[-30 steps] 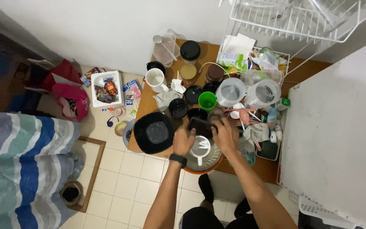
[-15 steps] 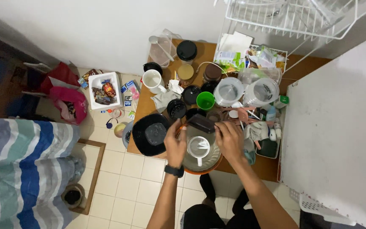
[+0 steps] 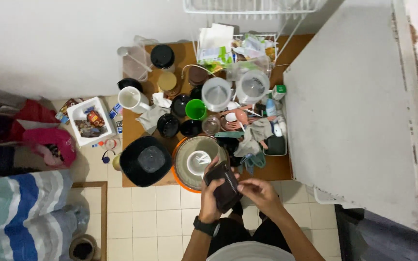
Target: Wiping a plastic basket with a cloth and organizing small items on a desk
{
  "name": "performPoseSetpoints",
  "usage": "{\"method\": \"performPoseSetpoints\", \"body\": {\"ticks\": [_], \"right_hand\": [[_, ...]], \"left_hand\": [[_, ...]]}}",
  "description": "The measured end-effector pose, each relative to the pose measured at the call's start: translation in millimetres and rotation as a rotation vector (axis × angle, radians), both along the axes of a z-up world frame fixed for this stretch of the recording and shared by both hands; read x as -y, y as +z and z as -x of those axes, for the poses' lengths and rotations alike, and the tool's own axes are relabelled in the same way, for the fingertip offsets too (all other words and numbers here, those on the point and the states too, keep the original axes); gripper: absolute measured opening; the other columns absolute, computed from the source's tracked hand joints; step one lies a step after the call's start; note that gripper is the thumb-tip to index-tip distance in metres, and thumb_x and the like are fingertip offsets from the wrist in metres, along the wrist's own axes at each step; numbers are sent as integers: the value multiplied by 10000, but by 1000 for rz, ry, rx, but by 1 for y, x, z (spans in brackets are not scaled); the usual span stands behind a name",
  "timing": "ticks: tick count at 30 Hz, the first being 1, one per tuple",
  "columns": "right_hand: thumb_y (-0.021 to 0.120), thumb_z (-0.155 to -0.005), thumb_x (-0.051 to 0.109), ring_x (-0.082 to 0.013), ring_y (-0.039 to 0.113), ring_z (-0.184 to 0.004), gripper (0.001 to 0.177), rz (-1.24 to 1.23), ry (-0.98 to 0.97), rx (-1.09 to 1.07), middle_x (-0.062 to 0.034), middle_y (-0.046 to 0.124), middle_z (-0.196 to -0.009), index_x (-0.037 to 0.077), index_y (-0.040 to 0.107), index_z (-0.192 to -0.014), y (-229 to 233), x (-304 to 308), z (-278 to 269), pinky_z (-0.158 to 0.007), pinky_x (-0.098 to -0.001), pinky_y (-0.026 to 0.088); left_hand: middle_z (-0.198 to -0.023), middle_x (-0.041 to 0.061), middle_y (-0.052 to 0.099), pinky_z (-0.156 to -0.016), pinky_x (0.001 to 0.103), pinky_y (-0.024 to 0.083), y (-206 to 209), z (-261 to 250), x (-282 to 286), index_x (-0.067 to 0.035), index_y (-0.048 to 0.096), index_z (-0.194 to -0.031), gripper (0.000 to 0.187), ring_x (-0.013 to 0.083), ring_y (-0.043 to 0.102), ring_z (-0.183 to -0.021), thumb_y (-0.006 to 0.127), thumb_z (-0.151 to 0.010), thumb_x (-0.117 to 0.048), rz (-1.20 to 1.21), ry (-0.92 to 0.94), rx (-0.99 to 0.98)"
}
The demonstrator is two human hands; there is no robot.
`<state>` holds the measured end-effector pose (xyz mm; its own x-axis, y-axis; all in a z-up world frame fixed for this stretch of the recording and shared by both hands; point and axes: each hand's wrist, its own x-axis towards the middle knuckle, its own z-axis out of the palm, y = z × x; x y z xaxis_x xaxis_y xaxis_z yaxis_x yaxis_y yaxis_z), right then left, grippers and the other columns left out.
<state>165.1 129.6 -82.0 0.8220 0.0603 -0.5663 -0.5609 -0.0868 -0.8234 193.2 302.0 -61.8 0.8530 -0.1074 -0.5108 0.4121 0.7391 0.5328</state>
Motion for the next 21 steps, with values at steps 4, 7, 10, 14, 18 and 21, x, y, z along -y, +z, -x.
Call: {"method": "performPoseSetpoints", "body": {"ticks": [4, 7, 10, 14, 18, 21], "right_hand": [[652, -936, 78, -269, 736, -1048, 158, 199, -73, 471, -144, 777, -1087, 36, 742, -1059, -59, 38, -24, -989, -399, 598], [649, -991, 273, -278, 713, -885, 264, 826, -135, 636, -114, 741, -1052, 83, 758, -1138, -90, 48, -65, -712, -411, 556], [657, -971, 388, -328, 660, -792, 331, 1042, -34, 545, -111, 627, -951, 105, 761, -1107, -97, 40, -95, -579, -487, 521], [741, -908, 458, -340, 684, -876, 315, 1063, -34, 427, -116, 673, -1060, 167, 792, -1017, -117, 31, -114, -728, -530, 512], [745, -918, 346, -324, 663, -977, 175, 937, -70, 320, -53, 646, -1119, 220, 811, -1019, -130, 33, -117, -941, -593, 435], [690, -926, 81, -249, 607, -808, 30, 570, -296, 704, -100, 612, -991, 77, 665, -943, -94, 38, -110, -710, -393, 481]], "left_hand": [[-1120, 280, 686, -807, 441, 571, -15, 11, 5, -98, 504, -1469, 698, 451, 732, -960, 626, -783, -59, -64, -18, -134], [-1131, 301, 674, -783, 431, 584, -1, 9, 10, -84, 527, -1447, 625, 394, 734, -904, 622, -829, -91, -98, -34, -144], [-1139, 296, 675, -752, 461, 589, 0, 10, 14, -96, 524, -1441, 627, 408, 732, -921, 644, -827, -139, -129, -51, -161], [-1132, 285, 685, -735, 428, 593, 9, 13, 17, -96, 527, -1452, 626, 383, 735, -923, 651, -845, -188, -121, -50, -168], [-1112, 254, 695, -743, 415, 580, 18, 14, 22, -111, 553, -1460, 636, 387, 737, -956, 649, -851, -268, -173, -41, -230], [-1081, 235, 699, -684, 404, 583, 11, 18, 29, -119, 593, -1406, 552, 349, 727, -875, 634, -902, -340, -91, 54, -256]]}}
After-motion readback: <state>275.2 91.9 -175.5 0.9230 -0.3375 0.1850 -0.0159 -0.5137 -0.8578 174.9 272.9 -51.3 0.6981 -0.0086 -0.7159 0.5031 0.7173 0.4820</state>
